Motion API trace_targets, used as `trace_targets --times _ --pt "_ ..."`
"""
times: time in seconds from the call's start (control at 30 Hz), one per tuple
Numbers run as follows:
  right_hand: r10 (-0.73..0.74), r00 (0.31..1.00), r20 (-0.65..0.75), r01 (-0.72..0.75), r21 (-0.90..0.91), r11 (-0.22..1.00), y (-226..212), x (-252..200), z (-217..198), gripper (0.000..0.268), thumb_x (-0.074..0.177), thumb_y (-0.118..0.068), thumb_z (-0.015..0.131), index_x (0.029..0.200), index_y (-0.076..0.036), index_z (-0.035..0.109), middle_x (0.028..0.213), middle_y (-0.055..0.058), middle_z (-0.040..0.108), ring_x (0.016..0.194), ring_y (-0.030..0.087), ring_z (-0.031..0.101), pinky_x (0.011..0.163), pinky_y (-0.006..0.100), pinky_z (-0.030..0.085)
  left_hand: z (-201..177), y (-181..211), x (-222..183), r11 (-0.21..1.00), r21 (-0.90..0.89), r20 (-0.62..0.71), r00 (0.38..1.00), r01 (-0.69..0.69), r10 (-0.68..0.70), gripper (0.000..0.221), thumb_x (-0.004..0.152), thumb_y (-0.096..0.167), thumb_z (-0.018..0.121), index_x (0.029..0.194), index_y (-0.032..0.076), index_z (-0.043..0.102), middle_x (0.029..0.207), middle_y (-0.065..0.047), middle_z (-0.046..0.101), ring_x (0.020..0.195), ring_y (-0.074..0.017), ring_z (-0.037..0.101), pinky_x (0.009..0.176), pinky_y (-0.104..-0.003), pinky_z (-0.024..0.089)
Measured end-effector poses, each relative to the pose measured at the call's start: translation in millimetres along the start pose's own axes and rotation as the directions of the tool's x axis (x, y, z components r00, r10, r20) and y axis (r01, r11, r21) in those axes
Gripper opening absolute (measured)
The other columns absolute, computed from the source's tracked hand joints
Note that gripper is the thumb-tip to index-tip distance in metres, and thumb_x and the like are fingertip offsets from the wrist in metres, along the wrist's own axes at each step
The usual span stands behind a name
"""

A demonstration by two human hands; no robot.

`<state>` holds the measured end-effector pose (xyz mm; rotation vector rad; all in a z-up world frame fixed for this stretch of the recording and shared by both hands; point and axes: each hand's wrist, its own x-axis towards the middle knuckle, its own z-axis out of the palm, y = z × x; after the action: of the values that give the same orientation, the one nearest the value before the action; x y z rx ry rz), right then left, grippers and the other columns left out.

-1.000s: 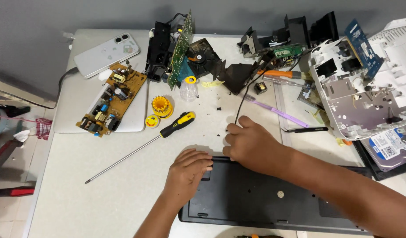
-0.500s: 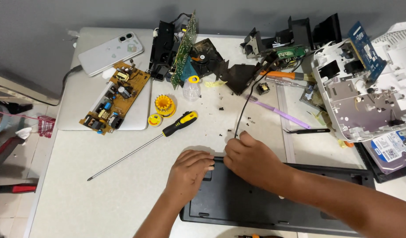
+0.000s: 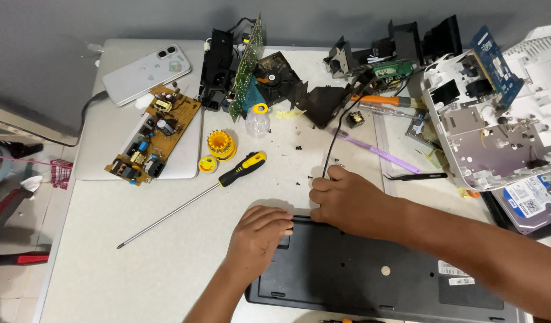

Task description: Disassembling a computer keyboard by prying open the plastic casing with a screwdriver

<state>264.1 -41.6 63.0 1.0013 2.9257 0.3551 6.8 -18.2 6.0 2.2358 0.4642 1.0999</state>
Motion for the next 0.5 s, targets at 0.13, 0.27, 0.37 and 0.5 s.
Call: trace_targets --times 0.13,0.27,0.37,0.5 --pt "-0.028 0.998 -0.053 0.03 0.044 0.999 7 6 -12 0.023 0.085 -0.008 0.068 0.072 -0.027 0.064 0.069 -0.004 0.052 0.077 0.022 0.052 0.069 0.04 0.036 1 -3 -3 1.0 0.027 -0.01 1.0 -0.015 0.016 0.009 0.092 0.001 0.072 0.101 0.004 0.074 0.108 -0.007 0.078 0.102 -0.026 0.074 0.095 -0.043 0.056" --pt "-0.014 0.975 -0.221 0.035 0.092 0.995 12 20 -9 0.029 0.102 -0.007 0.058 0.076 -0.017 0.053 0.066 -0.003 0.053 0.073 0.02 0.05 0.067 0.037 0.032 -2 3 2 1.0 0.008 -0.032 0.999 -0.025 0.025 0.004 0.092 0.004 0.074 0.096 0.005 0.073 0.107 -0.005 0.078 0.103 -0.0228 0.073 0.098 -0.042 0.054" --pt "0.021 0.989 -0.145 0.01 0.21 0.978 15 21 13 0.023 0.105 -0.023 0.058 0.083 -0.017 0.059 0.081 -0.003 0.055 0.083 0.02 0.052 0.074 0.038 0.034 -2 5 1 0.997 0.063 -0.03 0.999 -0.037 0.039 0.006 0.093 0.004 0.073 0.099 0.004 0.073 0.106 -0.006 0.078 0.102 -0.024 0.073 0.097 -0.043 0.055" --pt "0.031 0.985 -0.168 0.004 0.205 0.979 12 23 33 0.023 0.105 -0.025 0.06 0.084 -0.018 0.058 0.082 -0.004 0.055 0.083 0.019 0.052 0.071 0.036 0.034 -1 4 0 0.997 0.068 -0.03 0.998 -0.046 0.049 0.005 0.094 0.003 0.07 0.098 0.002 0.073 0.102 -0.008 0.077 0.099 -0.0254 0.073 0.095 -0.043 0.056"
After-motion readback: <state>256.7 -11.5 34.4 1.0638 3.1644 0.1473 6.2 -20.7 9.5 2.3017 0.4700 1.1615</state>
